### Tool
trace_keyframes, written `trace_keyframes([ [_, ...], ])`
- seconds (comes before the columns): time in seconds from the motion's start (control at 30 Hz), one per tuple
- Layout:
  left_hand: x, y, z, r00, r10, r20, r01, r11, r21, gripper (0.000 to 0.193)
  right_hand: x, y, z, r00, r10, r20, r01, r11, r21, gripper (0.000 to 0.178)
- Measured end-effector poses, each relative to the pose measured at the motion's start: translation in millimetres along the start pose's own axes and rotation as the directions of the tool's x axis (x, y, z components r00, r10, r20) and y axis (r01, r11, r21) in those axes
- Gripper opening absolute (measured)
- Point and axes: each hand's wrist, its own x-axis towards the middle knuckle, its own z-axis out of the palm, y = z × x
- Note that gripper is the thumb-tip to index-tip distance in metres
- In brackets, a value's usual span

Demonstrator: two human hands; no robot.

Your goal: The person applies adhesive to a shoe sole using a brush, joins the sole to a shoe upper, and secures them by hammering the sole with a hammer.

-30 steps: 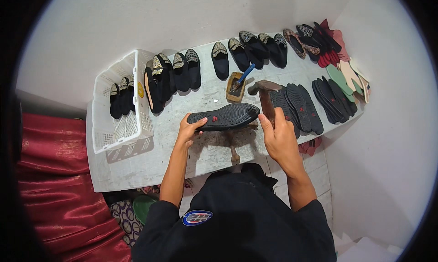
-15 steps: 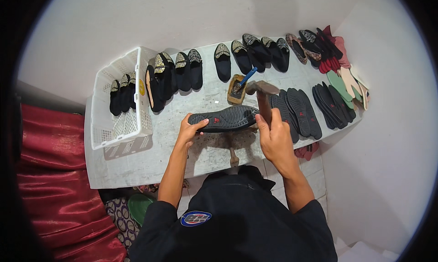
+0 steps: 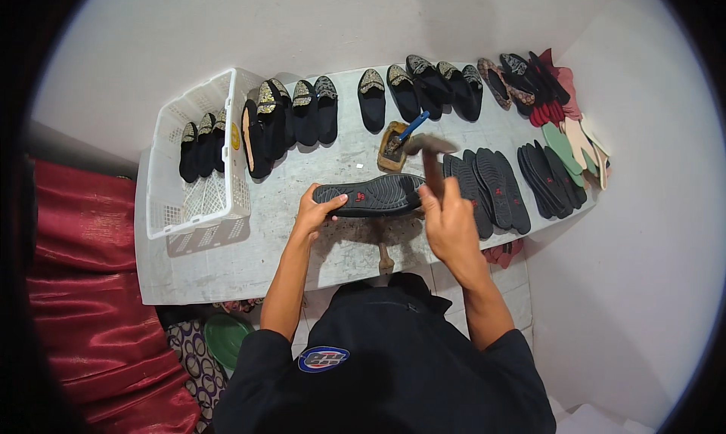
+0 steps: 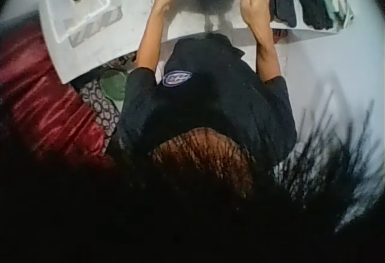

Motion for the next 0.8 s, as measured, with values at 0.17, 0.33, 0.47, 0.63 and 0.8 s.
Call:
trace_keyframes([
  [0.17, 1, 3, 5, 1.0, -0.011, -0.008, 0.011, 1.0, 0.002, 0.038, 4, 19, 10, 0.994, 0.041, 0.1, -0.014, 0.966, -0.257, 0.04],
  [0.33, 2, 0, 2, 1.0, -0.01, -0.001, 0.01, 0.999, 0.052, 0.038, 13, -14, -5, 0.995, -0.063, 0.075, 0.068, 0.995, -0.067, 0.036],
  [0.47, -1, 3, 1, 1.0, -0.005, -0.012, 0.006, 0.996, 0.088, 0.038, 4, -17, 9, 0.994, -0.107, 0.003, 0.107, 0.993, -0.045, 0.036],
  [0.63, 2, 1, 4, 1.0, -0.006, -0.003, 0.006, 0.998, 0.062, 0.041, 9, 20, 18, 0.985, 0.071, 0.155, -0.029, 0.966, -0.256, 0.041],
  [0.8, 0, -2, 1, 1.0, -0.015, -0.005, 0.016, 0.996, 0.091, 0.042, 13, -12, 9, 0.983, -0.141, 0.118, 0.157, 0.978, -0.138, 0.037],
])
